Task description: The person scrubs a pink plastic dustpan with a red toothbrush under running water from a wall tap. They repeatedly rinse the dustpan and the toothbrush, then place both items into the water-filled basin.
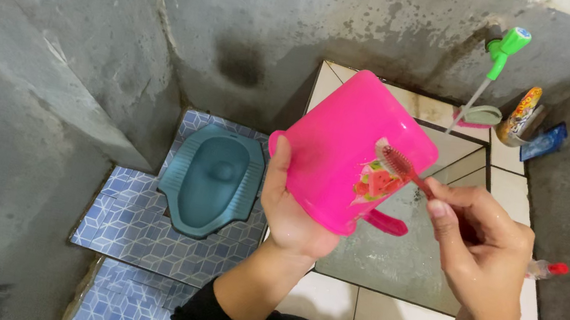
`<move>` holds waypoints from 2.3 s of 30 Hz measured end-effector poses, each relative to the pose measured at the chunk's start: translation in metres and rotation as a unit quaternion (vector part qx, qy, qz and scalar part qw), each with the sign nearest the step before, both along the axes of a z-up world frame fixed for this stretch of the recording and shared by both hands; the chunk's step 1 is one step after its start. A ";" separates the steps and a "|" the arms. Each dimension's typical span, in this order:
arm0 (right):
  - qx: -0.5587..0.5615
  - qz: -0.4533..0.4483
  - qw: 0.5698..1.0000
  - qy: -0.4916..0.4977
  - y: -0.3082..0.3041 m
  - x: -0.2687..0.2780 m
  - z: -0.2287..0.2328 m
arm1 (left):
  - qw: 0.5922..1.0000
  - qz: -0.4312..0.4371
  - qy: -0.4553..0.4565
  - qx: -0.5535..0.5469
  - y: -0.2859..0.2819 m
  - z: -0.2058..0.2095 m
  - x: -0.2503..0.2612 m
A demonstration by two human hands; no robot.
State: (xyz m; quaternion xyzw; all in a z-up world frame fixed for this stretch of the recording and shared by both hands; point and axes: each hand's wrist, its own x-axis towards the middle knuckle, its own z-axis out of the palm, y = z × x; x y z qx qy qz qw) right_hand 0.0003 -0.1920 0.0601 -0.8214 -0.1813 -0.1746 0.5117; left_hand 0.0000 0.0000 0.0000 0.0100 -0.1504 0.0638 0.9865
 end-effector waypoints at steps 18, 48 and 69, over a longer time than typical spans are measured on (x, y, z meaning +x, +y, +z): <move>0.129 0.078 0.982 0.116 -0.005 0.018 -0.060 | 0.997 0.035 0.059 0.031 0.026 -0.036 0.005; -0.089 0.093 0.922 0.365 0.041 0.029 -0.314 | 0.893 0.014 0.441 0.086 0.063 -0.164 0.004; 0.788 -0.230 0.485 0.302 -0.099 0.308 -0.463 | 0.855 -0.217 0.453 0.127 -0.057 -0.140 0.134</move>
